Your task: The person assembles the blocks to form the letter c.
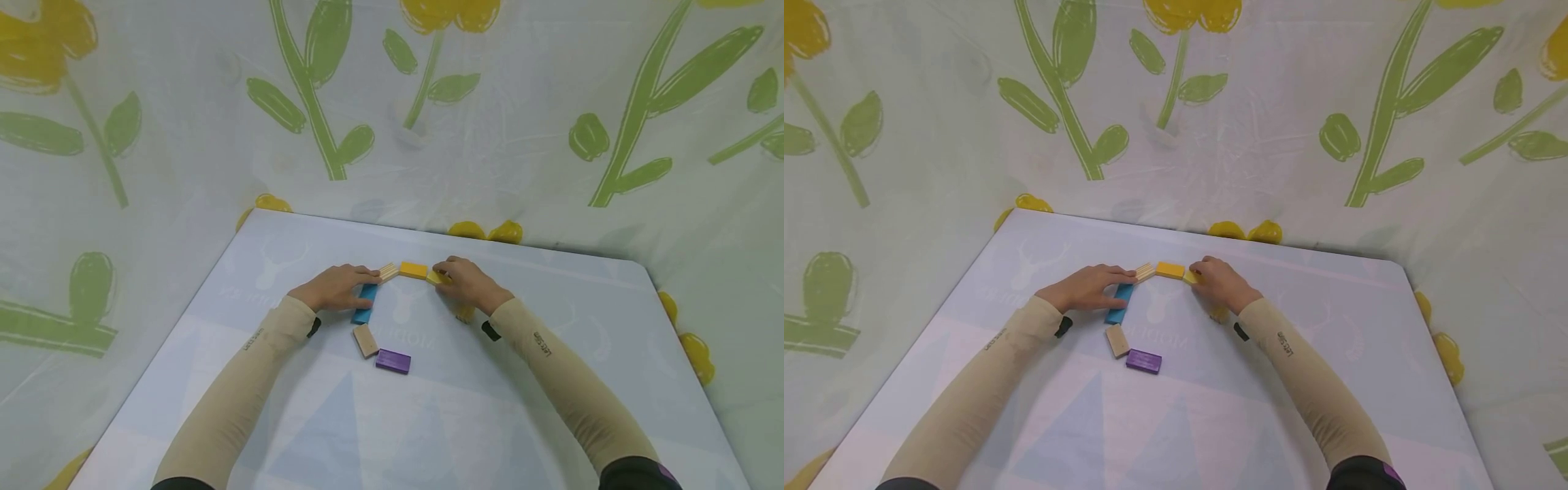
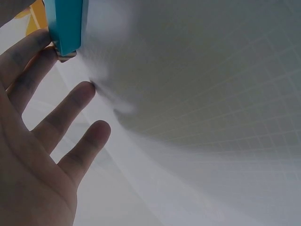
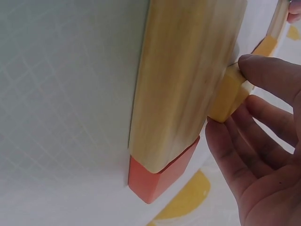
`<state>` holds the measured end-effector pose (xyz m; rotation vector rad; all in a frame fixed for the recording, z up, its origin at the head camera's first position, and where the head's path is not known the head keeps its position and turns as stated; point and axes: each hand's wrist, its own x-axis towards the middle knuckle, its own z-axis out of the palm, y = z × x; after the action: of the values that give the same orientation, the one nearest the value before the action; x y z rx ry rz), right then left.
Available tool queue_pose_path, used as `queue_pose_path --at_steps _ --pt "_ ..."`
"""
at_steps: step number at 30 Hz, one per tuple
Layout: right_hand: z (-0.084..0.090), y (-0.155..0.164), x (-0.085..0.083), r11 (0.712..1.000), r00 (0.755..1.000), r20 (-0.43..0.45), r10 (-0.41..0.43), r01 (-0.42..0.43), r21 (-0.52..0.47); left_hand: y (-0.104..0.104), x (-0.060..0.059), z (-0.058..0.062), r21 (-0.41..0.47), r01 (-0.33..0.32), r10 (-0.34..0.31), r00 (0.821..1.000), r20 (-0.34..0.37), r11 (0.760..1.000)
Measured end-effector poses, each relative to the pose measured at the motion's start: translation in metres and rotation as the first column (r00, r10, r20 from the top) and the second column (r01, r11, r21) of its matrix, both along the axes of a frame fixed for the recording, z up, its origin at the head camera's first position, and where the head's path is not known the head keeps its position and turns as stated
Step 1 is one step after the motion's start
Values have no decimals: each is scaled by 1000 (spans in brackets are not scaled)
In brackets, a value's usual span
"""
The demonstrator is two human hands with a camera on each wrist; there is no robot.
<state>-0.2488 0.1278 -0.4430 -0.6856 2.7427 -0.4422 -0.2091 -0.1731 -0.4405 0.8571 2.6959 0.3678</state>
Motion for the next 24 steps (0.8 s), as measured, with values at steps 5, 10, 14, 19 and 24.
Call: queue_pose_path --at_steps 5,10,14,19,24 --pt "0 -1 0 1000 1000 -8 -1 1 3 1 0 1 -3 -2 2 1000 5 1000" --pt "0 -2 -2 1000 1000 -16 9 -9 2 1 0 2 -7 -4 4 1000 7 1000" --pt "0 -2 -2 1000 1000 -13 4 -4 5 1 0 1 -5 -8 8 1000 8 1000" --pt "-2 -2 -1 1000 1000 -10 -7 7 7 1 0 -1 -3 -17 17 1000 13 1000" --pt "-2 -2 -1 1000 1000 -5 -21 21 6 1 0 -1 -1 -12 12 1000 11 1000"
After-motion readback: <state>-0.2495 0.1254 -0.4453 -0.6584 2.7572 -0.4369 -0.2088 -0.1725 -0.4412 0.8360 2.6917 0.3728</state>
